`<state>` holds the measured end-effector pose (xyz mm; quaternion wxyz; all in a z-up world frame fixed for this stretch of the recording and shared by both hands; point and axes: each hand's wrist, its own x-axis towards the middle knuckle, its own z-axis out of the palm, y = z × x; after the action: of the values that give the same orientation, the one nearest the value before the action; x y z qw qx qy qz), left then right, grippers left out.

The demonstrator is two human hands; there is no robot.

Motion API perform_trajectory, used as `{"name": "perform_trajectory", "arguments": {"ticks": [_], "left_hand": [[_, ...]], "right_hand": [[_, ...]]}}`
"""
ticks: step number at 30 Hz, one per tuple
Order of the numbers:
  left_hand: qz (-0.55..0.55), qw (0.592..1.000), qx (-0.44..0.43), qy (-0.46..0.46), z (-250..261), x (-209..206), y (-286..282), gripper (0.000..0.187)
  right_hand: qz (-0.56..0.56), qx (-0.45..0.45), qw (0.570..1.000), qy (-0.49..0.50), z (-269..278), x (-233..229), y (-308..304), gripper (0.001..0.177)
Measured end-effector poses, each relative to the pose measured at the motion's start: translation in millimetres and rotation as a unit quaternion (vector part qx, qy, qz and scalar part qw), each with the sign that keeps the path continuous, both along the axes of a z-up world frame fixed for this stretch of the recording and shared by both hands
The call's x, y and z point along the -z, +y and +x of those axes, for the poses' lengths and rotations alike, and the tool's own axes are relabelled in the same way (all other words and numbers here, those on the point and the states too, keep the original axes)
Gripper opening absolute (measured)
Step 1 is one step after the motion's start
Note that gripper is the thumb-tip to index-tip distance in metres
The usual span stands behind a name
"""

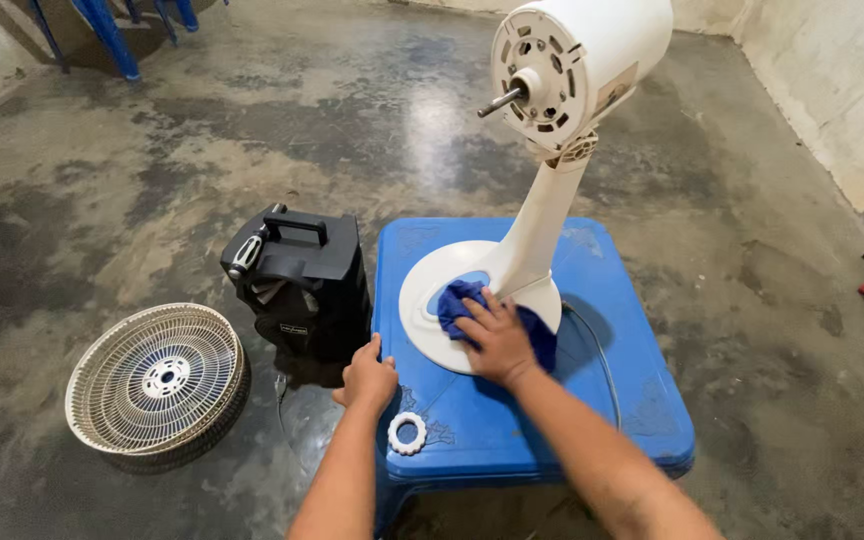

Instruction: The person wipes the base of a white pedestal fan with a blue cloth, then attaches the front fan cage and secures it with a nut. The task involves cleaning and reassembling the fan components.

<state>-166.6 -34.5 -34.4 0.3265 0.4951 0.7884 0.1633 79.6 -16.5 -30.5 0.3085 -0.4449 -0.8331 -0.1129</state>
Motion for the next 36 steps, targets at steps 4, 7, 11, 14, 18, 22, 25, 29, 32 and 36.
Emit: {"name": "perform_trajectory", "arguments": {"ticks": [4, 7, 11, 14, 18, 22, 25, 29, 32, 36], "left_hand": [[-0.012, 1.000, -0.019, 0.004, 1.0, -6.9, 1.1, 0.059], [-0.017, 0.999, -0.034, -0.001, -0.1, -6.3, 5.3, 0.059], [0.047, 0.994, -0.040, -0.087, -3.6, -3.0, 19.0, 0.045], [0.259, 0.903, -0.047, -0.341, 14.0, -8.7, 35.3, 0.046], [0.322, 0.832, 0.025, -0.451, 62.2, -20.9, 42.3, 0.062], [0.400, 0.889, 0.066, -0.211, 72.3, -45.6, 56.5, 0.058], [0.337, 0.937, 0.074, -0.058, 87.0, -54.1, 61.0, 0.059], [0.350, 0.911, 0.188, 0.111, 110.5, -40.2, 52.9, 0.055], [0.300, 0.935, 0.132, 0.138, 109.2, -25.4, 62.5, 0.052], [0.206, 0.976, 0.009, 0.074, 93.5, -12.0, 85.7, 0.050]], "right_hand": [[-0.055, -0.043, 0.997, -0.013, -50.4, 8.8, -5.6, 0.028], [-0.127, -0.098, 0.986, -0.046, -74.3, 13.5, -3.6, 0.027], [-0.312, -0.138, 0.920, 0.193, -77.4, 10.9, 19.8, 0.031], [-0.232, -0.045, 0.901, 0.365, -74.6, 1.8, 39.3, 0.038], [-0.359, -0.114, 0.777, 0.504, -56.9, -11.1, 48.5, 0.044], [-0.329, 0.077, 0.915, 0.221, -17.1, -19.1, 39.1, 0.038], [-0.144, 0.132, 0.980, -0.027, 17.4, -12.0, 20.0, 0.040], [-0.161, 0.116, 0.977, -0.073, 27.3, 2.2, 11.4, 0.042], [-0.135, 0.089, 0.986, -0.035, 25.0, 7.4, 10.0, 0.057], [-0.152, 0.109, 0.982, -0.034, 23.7, 7.1, 7.4, 0.060]]}}
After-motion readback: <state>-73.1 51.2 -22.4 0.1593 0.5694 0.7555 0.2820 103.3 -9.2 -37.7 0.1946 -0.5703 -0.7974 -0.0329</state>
